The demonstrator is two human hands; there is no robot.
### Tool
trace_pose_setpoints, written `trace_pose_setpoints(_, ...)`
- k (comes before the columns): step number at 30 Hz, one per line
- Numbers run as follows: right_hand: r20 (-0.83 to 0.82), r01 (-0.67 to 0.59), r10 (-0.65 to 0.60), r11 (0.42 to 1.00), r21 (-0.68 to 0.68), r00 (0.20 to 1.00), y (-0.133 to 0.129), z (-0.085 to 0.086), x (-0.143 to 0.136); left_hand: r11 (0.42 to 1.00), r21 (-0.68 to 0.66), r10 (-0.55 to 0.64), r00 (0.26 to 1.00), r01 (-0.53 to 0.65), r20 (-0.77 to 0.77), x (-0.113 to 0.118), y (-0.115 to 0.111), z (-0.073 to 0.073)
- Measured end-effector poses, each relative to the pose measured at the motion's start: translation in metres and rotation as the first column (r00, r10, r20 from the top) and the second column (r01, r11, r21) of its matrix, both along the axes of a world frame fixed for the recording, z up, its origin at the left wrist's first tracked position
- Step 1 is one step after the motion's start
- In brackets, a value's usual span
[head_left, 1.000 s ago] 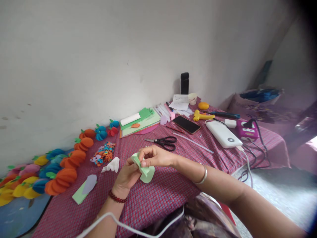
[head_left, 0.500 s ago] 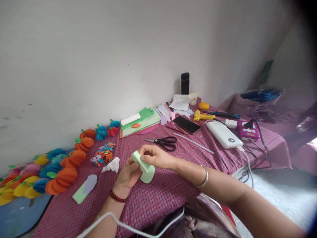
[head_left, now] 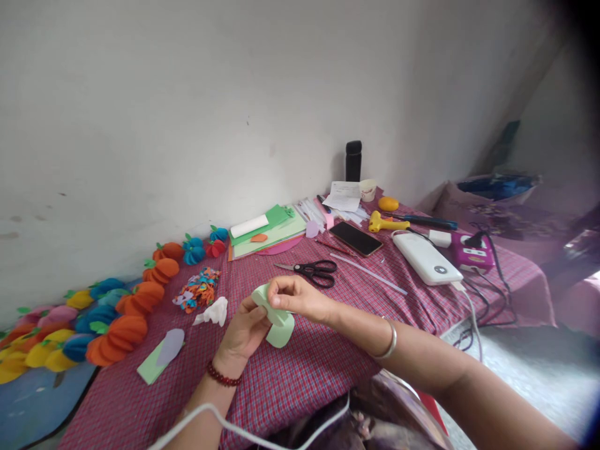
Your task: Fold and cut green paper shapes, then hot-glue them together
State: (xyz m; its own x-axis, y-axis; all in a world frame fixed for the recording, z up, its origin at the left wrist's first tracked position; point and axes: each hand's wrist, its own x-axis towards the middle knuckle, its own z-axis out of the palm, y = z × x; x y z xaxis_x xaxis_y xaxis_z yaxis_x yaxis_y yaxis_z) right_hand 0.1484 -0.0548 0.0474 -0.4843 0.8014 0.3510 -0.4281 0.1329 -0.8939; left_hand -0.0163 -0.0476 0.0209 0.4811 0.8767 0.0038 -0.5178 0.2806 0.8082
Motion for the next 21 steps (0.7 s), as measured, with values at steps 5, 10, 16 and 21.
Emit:
trace_pose_setpoints(5, 0.016, -0.020, 0.020, 1.000, -0.015, 1.000, 0.0012, -0.0012, -0.0002, 1.000, 0.006, 0.005, 1.000, -0.005, -0.014, -0.0003, -0.0003, 0.0007)
trace_pose_setpoints(10, 0.026, -0.016, 0.017, 1.000, -0.012, 1.000, 0.0009, -0.0001, 0.0004, 1.000, 0.012, 0.000, 1.000, 0.000, -0.022, -0.0014, -0.0016, 0.0011)
trace_pose_setpoints(16, 0.017, -0.035, 0.035, 0.999, -0.032, 0.999, 0.0005, -0.0001, 0.0008, 1.000, 0.009, 0.000, 1.000, 0.000, -0.027, -0.0007, -0.0003, 0.0015)
trace_pose_setpoints(21, 0.032, -0.039, 0.040, 0.998, -0.044, 0.999, 0.0004, 0.0002, 0.0015, 1.000, 0.003, 0.000, 1.000, 0.000, -0.031, -0.0010, -0.0013, 0.0022)
